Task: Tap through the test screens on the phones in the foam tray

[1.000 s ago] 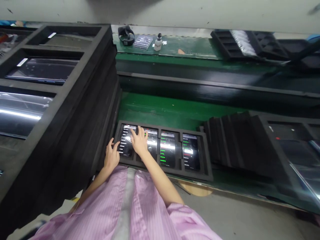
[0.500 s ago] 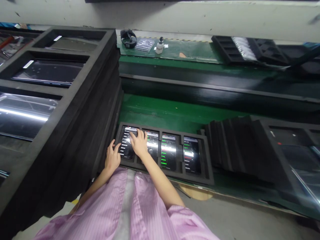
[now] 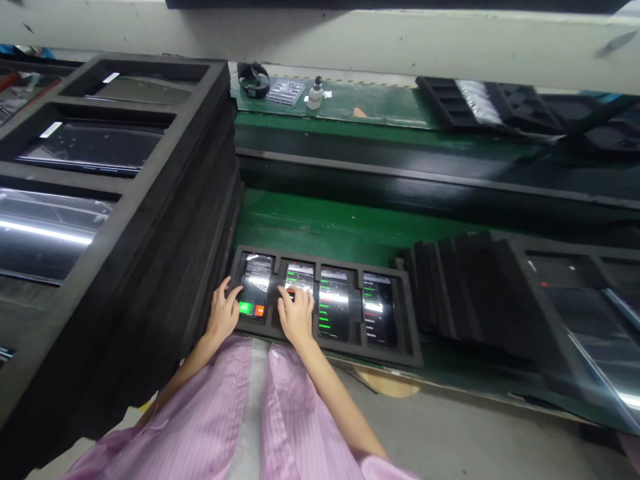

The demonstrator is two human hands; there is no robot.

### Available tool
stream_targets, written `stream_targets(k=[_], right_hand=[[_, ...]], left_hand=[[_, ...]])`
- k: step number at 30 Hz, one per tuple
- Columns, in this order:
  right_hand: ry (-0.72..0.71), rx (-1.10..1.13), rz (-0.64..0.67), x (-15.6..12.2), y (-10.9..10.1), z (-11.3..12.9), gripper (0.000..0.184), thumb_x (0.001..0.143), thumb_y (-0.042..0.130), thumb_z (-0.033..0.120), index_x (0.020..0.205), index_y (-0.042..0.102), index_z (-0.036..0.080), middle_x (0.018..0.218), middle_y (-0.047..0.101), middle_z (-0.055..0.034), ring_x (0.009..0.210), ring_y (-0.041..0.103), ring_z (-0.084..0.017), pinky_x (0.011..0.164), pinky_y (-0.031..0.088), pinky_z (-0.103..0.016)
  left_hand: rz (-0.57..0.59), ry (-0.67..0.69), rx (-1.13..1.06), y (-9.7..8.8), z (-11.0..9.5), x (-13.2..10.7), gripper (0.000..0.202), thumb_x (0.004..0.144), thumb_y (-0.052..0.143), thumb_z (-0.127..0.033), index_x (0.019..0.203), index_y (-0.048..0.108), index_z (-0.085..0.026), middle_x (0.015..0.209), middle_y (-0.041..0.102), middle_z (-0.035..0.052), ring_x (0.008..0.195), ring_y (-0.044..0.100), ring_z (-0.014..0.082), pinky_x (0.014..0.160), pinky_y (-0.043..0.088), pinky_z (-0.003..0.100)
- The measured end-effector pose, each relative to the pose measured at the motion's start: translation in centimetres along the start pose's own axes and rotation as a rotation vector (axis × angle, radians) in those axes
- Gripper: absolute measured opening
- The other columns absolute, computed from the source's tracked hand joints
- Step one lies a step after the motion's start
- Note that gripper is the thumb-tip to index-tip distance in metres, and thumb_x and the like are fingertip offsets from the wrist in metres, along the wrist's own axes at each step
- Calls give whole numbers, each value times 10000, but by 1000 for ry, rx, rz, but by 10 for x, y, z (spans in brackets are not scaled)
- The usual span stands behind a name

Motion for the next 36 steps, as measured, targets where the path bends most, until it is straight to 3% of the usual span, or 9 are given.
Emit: stream_targets(k=[6,14,21,26,36], right_hand=[[28,26,-23,-9,-6,-7,322,902,327,235,1072,597,191,1026,549,-97,985,462,-203,952,302,-439],[31,46,0,-8,-2,-3,329,899,331,228,1092,592,176,1024,552,-98,983,463,-203,965,291,-428],[-26,31,25,20,15,21,328,898,342,247,1089,600,183,1053,532,-106,1013,430,-213,974,276,-413],[10,9,50,43,29,32,343,895,349,257,1135,585,191,1098,512,-119,1038,401,-230,981,256,-434],[4,-11,54,46,33,35,329,896,362,273,1113,602,217,1115,494,-118,1043,398,-231,968,268,-436]], left_hand=[[-15,9,9,-3,2,-2,377,789,392,-61,1087,593,-175,1317,404,131,1121,465,256,922,437,456],[-58,205,-15,-12,-12,-18,303,744,418,-22,822,666,-177,1305,450,89,1198,417,244,973,430,432],[-39,111,-1,-10,-5,-16,358,724,420,-27,981,627,-167,1310,435,126,1184,449,250,960,437,430],[-29,117,26,-5,-4,-17,373,747,403,-29,1035,608,-148,1311,425,152,1181,455,265,949,436,450],[-19,98,21,-1,1,-17,417,725,424,-16,1060,606,-185,1320,432,118,1179,455,254,963,426,452]])
Point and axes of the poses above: each hand's wrist, its own x-axis towards the middle knuckle, its own y-axis out of the palm, z = x × y, the point moved 9 cm from there along x, towards the middle knuckle
